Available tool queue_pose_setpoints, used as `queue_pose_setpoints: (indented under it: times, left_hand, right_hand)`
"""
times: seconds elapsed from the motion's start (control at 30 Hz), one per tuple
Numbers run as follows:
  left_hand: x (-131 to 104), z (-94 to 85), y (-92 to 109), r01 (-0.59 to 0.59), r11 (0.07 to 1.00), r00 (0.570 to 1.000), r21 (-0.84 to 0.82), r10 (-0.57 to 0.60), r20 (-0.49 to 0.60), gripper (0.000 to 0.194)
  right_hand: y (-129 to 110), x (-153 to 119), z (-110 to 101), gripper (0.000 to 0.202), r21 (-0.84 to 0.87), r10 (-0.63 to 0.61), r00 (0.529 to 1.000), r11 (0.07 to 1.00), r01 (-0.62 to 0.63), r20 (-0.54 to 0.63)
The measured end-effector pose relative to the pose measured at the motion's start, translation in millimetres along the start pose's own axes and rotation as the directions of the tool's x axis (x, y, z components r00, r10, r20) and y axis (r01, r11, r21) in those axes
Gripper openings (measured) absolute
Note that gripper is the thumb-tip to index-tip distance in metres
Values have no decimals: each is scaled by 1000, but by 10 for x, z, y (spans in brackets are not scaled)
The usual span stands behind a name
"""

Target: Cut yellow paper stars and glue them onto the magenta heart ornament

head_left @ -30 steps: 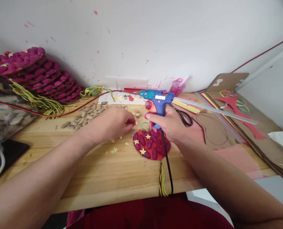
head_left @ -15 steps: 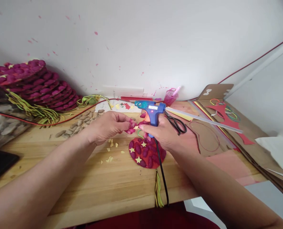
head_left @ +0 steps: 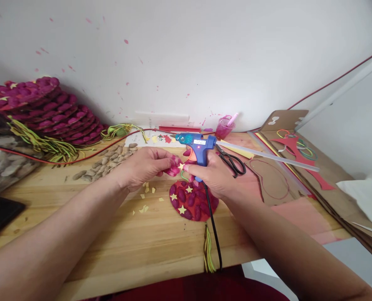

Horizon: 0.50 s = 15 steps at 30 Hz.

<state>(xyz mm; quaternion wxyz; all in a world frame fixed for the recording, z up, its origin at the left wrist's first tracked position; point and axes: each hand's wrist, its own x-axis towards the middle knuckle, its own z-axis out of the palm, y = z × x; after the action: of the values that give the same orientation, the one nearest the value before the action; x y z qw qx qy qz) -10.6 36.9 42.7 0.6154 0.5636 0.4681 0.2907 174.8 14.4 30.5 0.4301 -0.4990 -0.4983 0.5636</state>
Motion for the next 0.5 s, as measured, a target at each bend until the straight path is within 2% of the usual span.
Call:
queue_pose_setpoints:
  times: [0.1,0.3,0.5]
  left_hand:
    - [-1,-3,-5,-20,999,1000,38,19,20,29]
    - [-23,24,-2,-94,991,995,94,90,47,16]
    - [3,13,-27,-117,979,993,168,112,36,17]
  right_hand:
    - [8,5,2,34,36,-9,1000,999,9,-1]
    - [14,8,-1,34,20,-13,1000,1000,12,14]
    - [24,27,-9,31,22,-2,1000,1000,2,21]
